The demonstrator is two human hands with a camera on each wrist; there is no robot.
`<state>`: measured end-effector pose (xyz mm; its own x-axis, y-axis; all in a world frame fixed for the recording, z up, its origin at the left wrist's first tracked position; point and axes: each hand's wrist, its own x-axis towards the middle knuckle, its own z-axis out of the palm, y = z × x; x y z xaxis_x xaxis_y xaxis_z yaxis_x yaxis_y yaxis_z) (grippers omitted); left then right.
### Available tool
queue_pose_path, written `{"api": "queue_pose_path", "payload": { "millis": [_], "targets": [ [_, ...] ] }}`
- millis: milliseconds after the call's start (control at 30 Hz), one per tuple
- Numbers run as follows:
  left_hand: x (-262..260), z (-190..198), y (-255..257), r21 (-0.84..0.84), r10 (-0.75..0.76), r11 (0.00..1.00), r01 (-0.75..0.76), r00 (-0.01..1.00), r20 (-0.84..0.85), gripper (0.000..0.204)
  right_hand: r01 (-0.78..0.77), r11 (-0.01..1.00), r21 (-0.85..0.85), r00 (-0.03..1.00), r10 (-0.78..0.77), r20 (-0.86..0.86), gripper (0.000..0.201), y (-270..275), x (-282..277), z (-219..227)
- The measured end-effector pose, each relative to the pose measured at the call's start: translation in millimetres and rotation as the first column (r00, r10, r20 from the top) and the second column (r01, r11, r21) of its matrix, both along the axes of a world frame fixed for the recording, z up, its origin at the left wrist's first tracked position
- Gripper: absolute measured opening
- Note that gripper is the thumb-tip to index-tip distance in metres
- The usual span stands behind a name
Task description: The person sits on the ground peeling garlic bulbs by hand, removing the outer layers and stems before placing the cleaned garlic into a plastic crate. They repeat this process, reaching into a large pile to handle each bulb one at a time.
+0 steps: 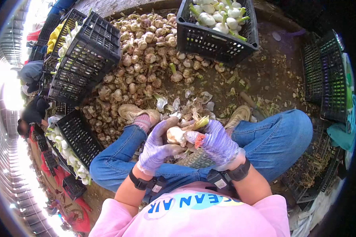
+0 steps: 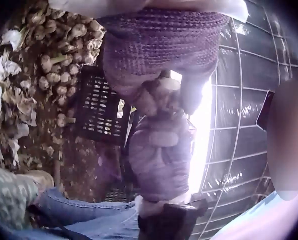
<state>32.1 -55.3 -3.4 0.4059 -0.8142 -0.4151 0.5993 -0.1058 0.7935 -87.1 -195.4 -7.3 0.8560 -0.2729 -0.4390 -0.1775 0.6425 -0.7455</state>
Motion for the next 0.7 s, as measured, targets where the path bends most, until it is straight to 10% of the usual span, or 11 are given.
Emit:
{"api": "queue_pose_path", "payload": {
  "millis": [167, 233, 267, 333, 367, 400, 467, 533, 600, 700],
  "targets": [
    [5, -20, 3, 0.153, -0.031, 0.986, 0.068, 0.972, -0.232, 0.066, -0.030, 0.958, -0.286, 0.999, 0.036, 0.014, 0.025, -2, -1, -16],
    [16, -57, 14, 0.106, -0.111, 0.979, 0.175, 0.888, -0.446, 0.067, -0.048, 0.391, -0.919, 0.960, 0.272, 0.065, 0.024, -10, 1, -16],
    [21, -67, 16, 0.026, -0.198, 0.961, 0.277, 0.746, -0.635, 0.068, -0.048, 0.394, -0.918, 0.959, 0.275, 0.068, 0.024, -8, 1, -20],
    [16, -37, 2, 0.189, -0.160, 0.936, 0.296, 0.837, -0.523, 0.072, 0.039, 0.588, -0.808, 0.986, 0.110, 0.128, 0.029, 0, -2, -37],
    [4, -27, -7, 0.253, -0.074, 0.961, 0.114, 0.984, -0.162, 0.072, 0.039, 0.863, -0.505, 0.998, -0.014, 0.054, 0.032, 8, -8, -57],
    [-7, -25, -13, 0.245, 0.024, 0.966, -0.080, 0.974, 0.227, 0.071, 0.036, 0.865, -0.501, 0.998, -0.009, 0.055, 0.032, 11, -6, -53],
    [-18, -51, -8, 0.214, 0.014, 0.970, -0.111, 0.912, 0.411, 0.058, 0.056, 0.950, -0.306, 0.998, -0.053, 0.018, 0.031, 15, -1, -39],
    [-22, -32, -18, 0.175, 0.178, 0.959, -0.223, 0.954, 0.239, 0.052, 0.019, 0.947, -0.320, 0.998, 0.004, 0.070, 0.030, 14, 0, -34],
    [-11, -44, -13, 0.143, 0.181, 0.972, -0.184, 0.983, 0.033, 0.049, 0.102, 0.869, 0.484, 0.984, -0.159, 0.080, 0.032, 16, -1, -32],
    [-9, -45, -12, 0.039, 0.167, 0.986, -0.163, 0.965, -0.200, 0.046, 0.134, 0.840, 0.526, 0.974, -0.210, 0.086, 0.033, 15, -2, -40]
  ]
}}
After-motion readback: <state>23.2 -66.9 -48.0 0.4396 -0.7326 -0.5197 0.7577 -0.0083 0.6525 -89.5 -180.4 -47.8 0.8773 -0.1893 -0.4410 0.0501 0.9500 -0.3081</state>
